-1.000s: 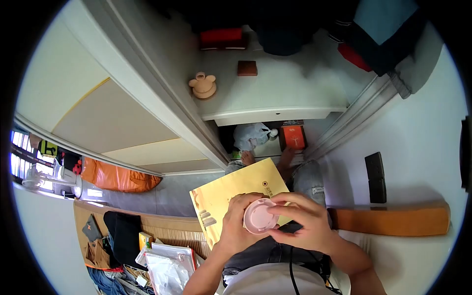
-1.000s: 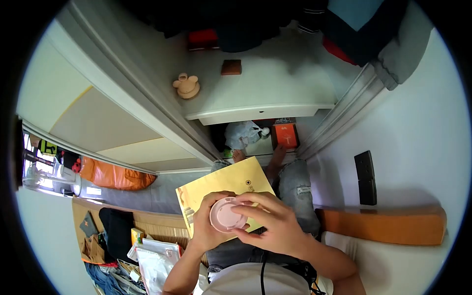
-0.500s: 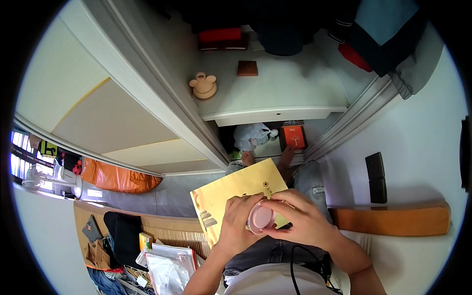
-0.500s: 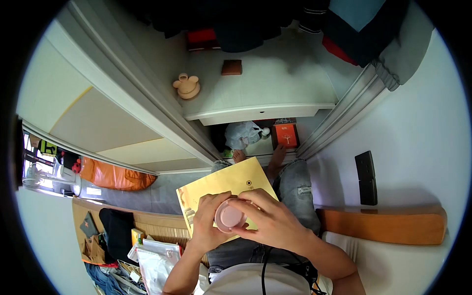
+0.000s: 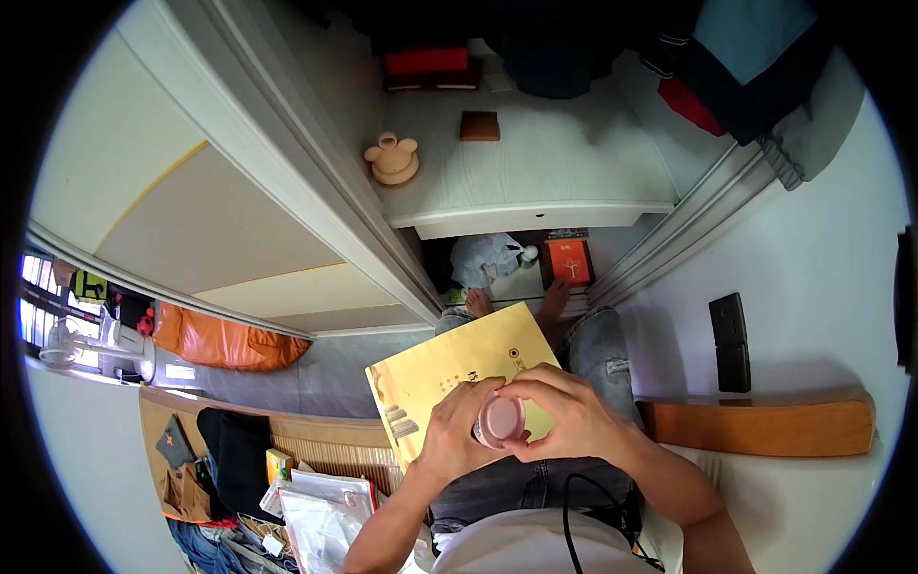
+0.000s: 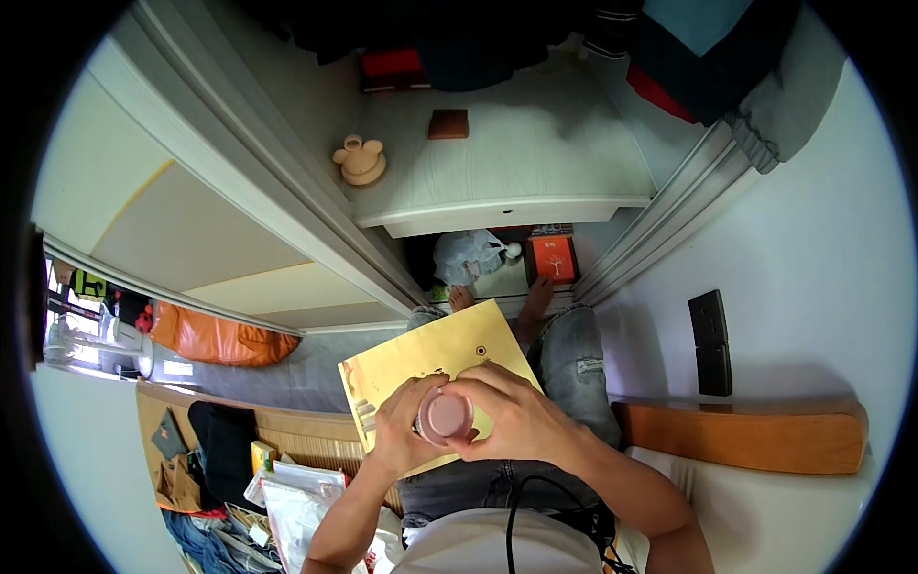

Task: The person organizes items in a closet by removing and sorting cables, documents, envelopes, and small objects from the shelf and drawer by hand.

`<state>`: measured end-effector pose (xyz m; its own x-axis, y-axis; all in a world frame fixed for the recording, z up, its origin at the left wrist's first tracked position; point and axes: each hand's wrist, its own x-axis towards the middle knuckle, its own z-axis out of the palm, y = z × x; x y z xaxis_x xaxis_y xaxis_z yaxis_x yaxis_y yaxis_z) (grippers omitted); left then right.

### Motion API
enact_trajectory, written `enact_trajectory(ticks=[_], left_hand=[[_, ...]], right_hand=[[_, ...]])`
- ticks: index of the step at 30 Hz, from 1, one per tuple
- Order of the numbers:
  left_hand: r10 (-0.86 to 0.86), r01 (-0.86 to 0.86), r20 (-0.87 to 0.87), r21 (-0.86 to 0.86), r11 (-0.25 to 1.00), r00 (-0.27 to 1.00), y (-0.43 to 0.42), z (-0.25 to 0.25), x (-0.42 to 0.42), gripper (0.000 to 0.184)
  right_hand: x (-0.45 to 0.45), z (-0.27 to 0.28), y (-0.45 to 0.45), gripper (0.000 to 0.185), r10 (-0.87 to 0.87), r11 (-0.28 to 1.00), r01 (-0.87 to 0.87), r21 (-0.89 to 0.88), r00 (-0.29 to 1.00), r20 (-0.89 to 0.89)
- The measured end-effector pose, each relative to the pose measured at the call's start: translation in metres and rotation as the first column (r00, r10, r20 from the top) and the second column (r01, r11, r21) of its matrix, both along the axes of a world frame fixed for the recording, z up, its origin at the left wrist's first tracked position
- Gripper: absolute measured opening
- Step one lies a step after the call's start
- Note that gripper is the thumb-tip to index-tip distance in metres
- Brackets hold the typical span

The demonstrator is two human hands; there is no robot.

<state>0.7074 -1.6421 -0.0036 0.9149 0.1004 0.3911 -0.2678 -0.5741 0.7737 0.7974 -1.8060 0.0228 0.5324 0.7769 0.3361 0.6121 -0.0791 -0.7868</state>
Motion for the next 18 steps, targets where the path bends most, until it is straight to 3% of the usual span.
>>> enact_trajectory(ticks=[3,11,14,16,18], left_hand=[[-0.045,0.042,0.04,0.059,0.997,0.998,0.005,-0.006,-0.002,0.068],[-0.035,0.018,0.149,0.119,0.993,0.988,0.006,-0.019,-0.012,0.07],[-0.011,0.01,0.13,0.01,1.0,0.991,0.008,-0.014,-0.009,0.073],[0.007,-0.006,0.011,-0.079,0.997,1.0,0.003,0.005,-0.004,0.081],[-0.006,0.002,-0.027,-0.12,0.993,1.0,0.001,0.006,-0.006,0.086]], right_hand=[[0.0,-0.001,0.0,0.051,0.04,0.999,-0.042,-0.01,0.989,-0.145],[-0.006,0.005,0.0,0.054,0.047,0.998,-0.054,-0.032,0.983,-0.175],[-0.004,0.011,0.0,0.061,0.044,0.999,-0.049,-0.016,0.975,-0.217],[-0.006,0.017,0.001,0.065,0.056,0.998,-0.057,0.004,0.966,-0.254],[-0.014,0.021,0.003,0.071,0.024,0.997,-0.044,-0.067,0.96,-0.278]])
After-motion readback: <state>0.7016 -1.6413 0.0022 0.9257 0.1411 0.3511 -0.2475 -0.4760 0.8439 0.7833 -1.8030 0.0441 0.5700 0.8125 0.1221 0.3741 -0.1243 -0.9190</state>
